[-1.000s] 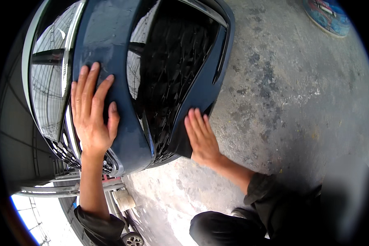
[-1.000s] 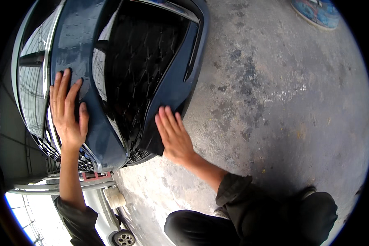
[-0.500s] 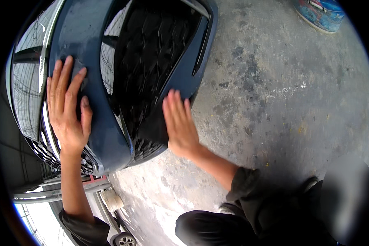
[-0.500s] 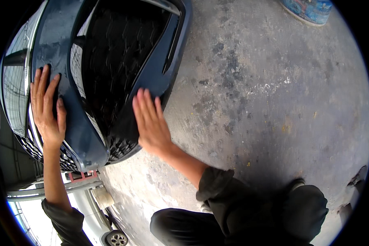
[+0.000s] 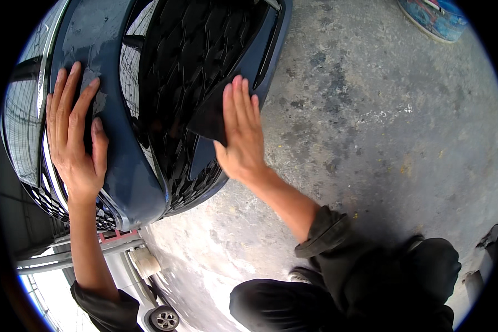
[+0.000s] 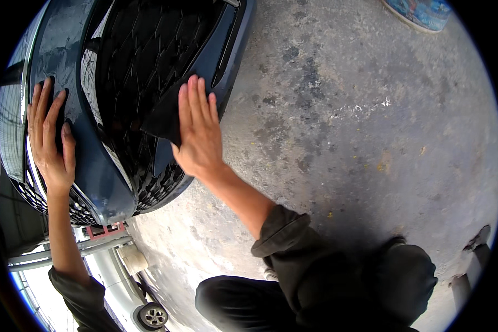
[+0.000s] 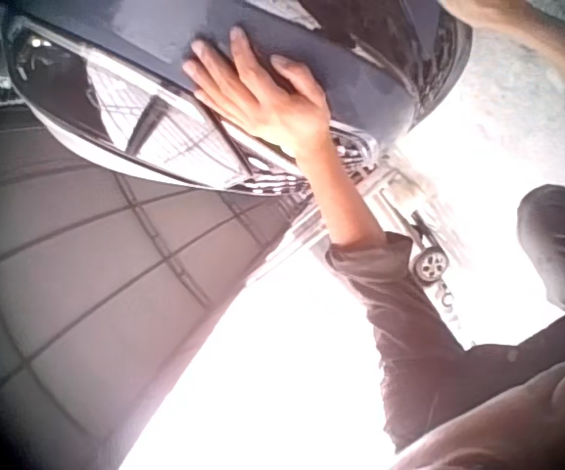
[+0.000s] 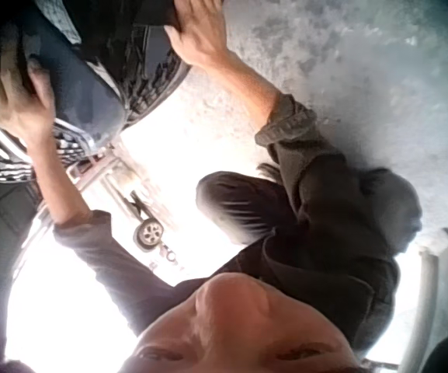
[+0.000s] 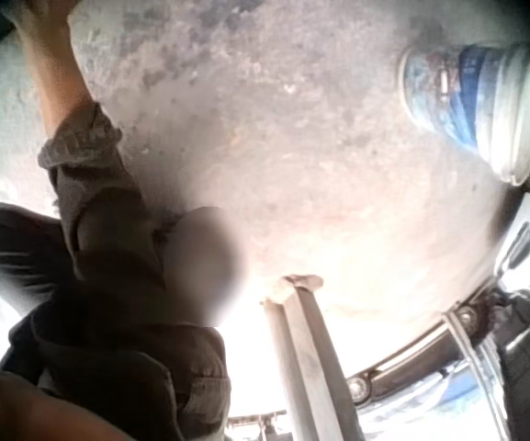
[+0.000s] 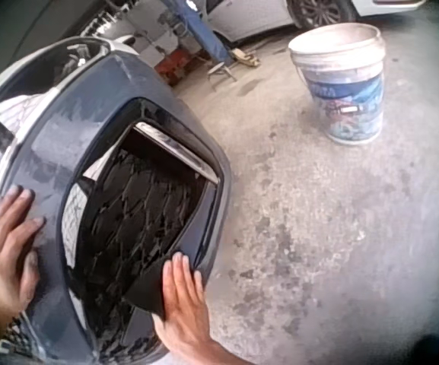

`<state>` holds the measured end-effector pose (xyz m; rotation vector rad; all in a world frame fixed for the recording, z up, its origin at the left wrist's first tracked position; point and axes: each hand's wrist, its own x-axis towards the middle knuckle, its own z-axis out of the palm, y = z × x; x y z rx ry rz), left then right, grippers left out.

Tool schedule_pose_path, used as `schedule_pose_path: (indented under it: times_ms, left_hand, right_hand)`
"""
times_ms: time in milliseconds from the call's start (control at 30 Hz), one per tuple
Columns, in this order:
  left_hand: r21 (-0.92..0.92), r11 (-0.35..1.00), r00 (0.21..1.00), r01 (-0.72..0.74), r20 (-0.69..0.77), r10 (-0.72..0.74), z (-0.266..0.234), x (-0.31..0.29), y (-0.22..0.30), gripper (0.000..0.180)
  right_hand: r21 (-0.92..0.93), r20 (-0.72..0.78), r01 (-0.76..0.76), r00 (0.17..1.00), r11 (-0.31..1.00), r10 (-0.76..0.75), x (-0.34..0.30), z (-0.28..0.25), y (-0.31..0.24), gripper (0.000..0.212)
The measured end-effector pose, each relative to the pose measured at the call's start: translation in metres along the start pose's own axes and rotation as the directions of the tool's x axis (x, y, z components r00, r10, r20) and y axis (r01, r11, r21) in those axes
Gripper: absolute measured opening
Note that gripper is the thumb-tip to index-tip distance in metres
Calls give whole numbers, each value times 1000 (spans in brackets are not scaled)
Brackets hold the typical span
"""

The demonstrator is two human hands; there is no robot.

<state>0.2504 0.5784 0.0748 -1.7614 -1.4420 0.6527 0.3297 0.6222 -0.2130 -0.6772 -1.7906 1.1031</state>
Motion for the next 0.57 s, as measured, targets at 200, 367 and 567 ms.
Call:
schedule_pose_path:
  times_ms: [200, 367, 567]
  left_hand:
    - [-12, 1000, 999, -14, 30, 14, -1, -4, -6, 46]
    - [0, 1000, 999, -11, -30, 11, 1, 8, -1, 42]
    - [-5, 1000, 1000, 4, -9, -4, -1, 4, -1, 42]
  right_hand:
    - [-17, 214, 132, 969, 991, -125, -42, 5, -4, 99]
    - [125, 20, 30, 999, 992, -32, -18, -3, -6, 93]
    - [-104, 508, 158, 857, 982, -84, -61, -10, -19, 90]
